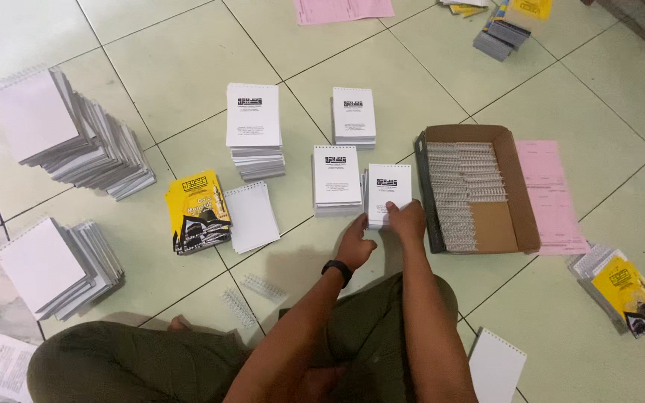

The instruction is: The person sits on the floor and assembles spiral-bound notebooks by hand. They take stacks of paper, insert spiral bindings, and place the finished notebooks into yellow packaging sleeves.

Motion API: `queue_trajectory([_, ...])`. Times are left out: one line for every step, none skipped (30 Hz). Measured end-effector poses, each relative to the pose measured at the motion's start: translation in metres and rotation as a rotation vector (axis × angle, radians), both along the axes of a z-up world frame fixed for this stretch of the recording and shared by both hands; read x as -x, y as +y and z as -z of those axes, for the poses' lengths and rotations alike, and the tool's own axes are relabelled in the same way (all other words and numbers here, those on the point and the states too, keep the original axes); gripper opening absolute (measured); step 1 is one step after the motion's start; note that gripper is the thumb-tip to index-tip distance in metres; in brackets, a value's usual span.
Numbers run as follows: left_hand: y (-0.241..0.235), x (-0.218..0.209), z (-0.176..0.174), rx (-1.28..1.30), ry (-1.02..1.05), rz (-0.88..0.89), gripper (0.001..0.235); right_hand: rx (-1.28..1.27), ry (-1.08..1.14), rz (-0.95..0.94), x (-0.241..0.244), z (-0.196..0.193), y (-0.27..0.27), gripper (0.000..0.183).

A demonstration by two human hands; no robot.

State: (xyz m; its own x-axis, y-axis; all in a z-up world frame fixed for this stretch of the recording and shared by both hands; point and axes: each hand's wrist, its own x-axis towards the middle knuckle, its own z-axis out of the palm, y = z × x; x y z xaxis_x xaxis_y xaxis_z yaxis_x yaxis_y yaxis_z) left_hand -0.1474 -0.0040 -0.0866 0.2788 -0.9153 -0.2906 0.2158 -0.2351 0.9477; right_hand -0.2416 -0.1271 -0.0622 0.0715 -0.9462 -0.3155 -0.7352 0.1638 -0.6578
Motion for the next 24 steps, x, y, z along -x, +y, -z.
queue_trajectory([0.002,0.0,0.015,-0.001,-0.001,0.002,0.094,-0.001,-0.001,0.002,0.0,-0.001,0.003,0.076])
queue_trajectory([0.003,0.0,0.03,0.009,-0.042,0.027,0.092,-0.003,0.011,-0.002,0.001,-0.003,0.004,0.079])
queue_trajectory([0.004,0.0,0.044,0.018,-0.083,0.051,0.09,-0.005,0.023,-0.007,0.001,-0.004,0.005,0.083])
queue_trajectory([0.01,0.001,0.032,0.018,-0.084,0.05,0.09,-0.004,0.022,-0.008,-0.003,-0.022,0.013,0.083])
queue_trajectory([0.015,0.002,0.019,0.036,-0.443,-0.041,0.061,-0.009,0.04,-0.017,-0.007,-0.04,0.02,0.082])
queue_trajectory([0.022,0.002,0.007,0.05,-0.799,-0.135,0.038,-0.018,0.058,-0.027,-0.012,-0.057,0.029,0.082])
queue_trajectory([0.018,-0.011,0.006,0.046,-0.801,-0.137,0.038,-0.021,0.057,-0.03,-0.021,-0.084,0.041,0.082])
queue_trajectory([0.014,-0.024,0.006,0.263,-1.151,-0.316,0.033,0.086,0.012,-0.047,-0.028,-0.112,0.054,0.067])
queue_trajectory([0.009,-0.036,0.005,0.496,-1.495,-0.502,0.03,0.192,-0.034,-0.062,-0.034,-0.139,0.066,0.053])
queue_trajectory([0.008,-0.052,-0.012,0.495,-1.493,-0.497,0.03,0.189,-0.032,-0.059,-0.035,-0.115,0.057,0.053])
queue_trajectory([0.006,-0.068,-0.029,0.287,-1.126,-0.535,0.042,0.225,-0.204,-0.173,-0.036,-0.092,0.049,0.046])
queue_trajectory([0.004,-0.087,-0.047,0.089,-0.76,-0.557,0.054,0.261,-0.379,-0.287,-0.039,-0.068,0.041,0.04])
queue_trajectory([0.003,-0.096,-0.041,0.088,-0.762,-0.555,0.054,0.259,-0.381,-0.285,-0.04,-0.064,0.043,0.04])
queue_trajectory([0.002,-0.107,-0.037,-0.057,-0.6,-0.473,0.057,0.179,-0.35,-0.313,-0.045,-0.06,0.045,0.045])
queue_trajectory([0.001,-0.119,-0.033,-0.197,-0.436,-0.392,0.06,0.1,-0.319,-0.34,-0.049,-0.056,0.047,0.05])
queue_trajectory([-0.002,-0.128,-0.013,-0.196,-0.443,-0.393,0.06,0.1,-0.325,-0.341,-0.052,-0.052,0.045,0.05])
queue_trajectory([-0.006,-0.138,0.007,-0.224,-0.468,-0.358,0.06,0.101,-0.322,-0.31,-0.054,-0.047,0.043,0.049])
queue_trajectory([-0.008,-0.144,0.028,-0.254,-0.489,-0.322,0.059,0.099,-0.313,-0.279,-0.054,-0.042,0.042,0.048])
queue_trajectory([-0.007,-0.141,0.021,-0.256,-0.49,-0.322,0.059,0.097,-0.314,-0.279,-0.056,-0.048,0.043,0.048])
queue_trajectory([-0.006,-0.136,0.015,-0.252,-0.498,-0.292,0.057,0.081,-0.318,-0.245,-0.057,-0.054,0.045,0.047])
queue_trajectory([-0.005,-0.132,0.009,-0.249,-0.505,-0.261,0.056,0.065,-0.321,-0.211,-0.058,-0.06,0.047,0.047])
queue_trajectory([-0.005,-0.128,0.0,-0.25,-0.502,-0.26,0.056,0.064,-0.317,-0.211,-0.057,-0.061,0.048,0.047])
queue_trajectory([-0.005,-0.125,-0.01,-0.261,-0.541,-0.273,0.054,0.078,-0.302,-0.214,-0.057,-0.062,0.049,0.046])
queue_trajectory([-0.005,-0.123,-0.02,-0.27,-0.582,-0.288,0.052,0.093,-0.288,-0.22,-0.057,-0.064,0.05,0.046])
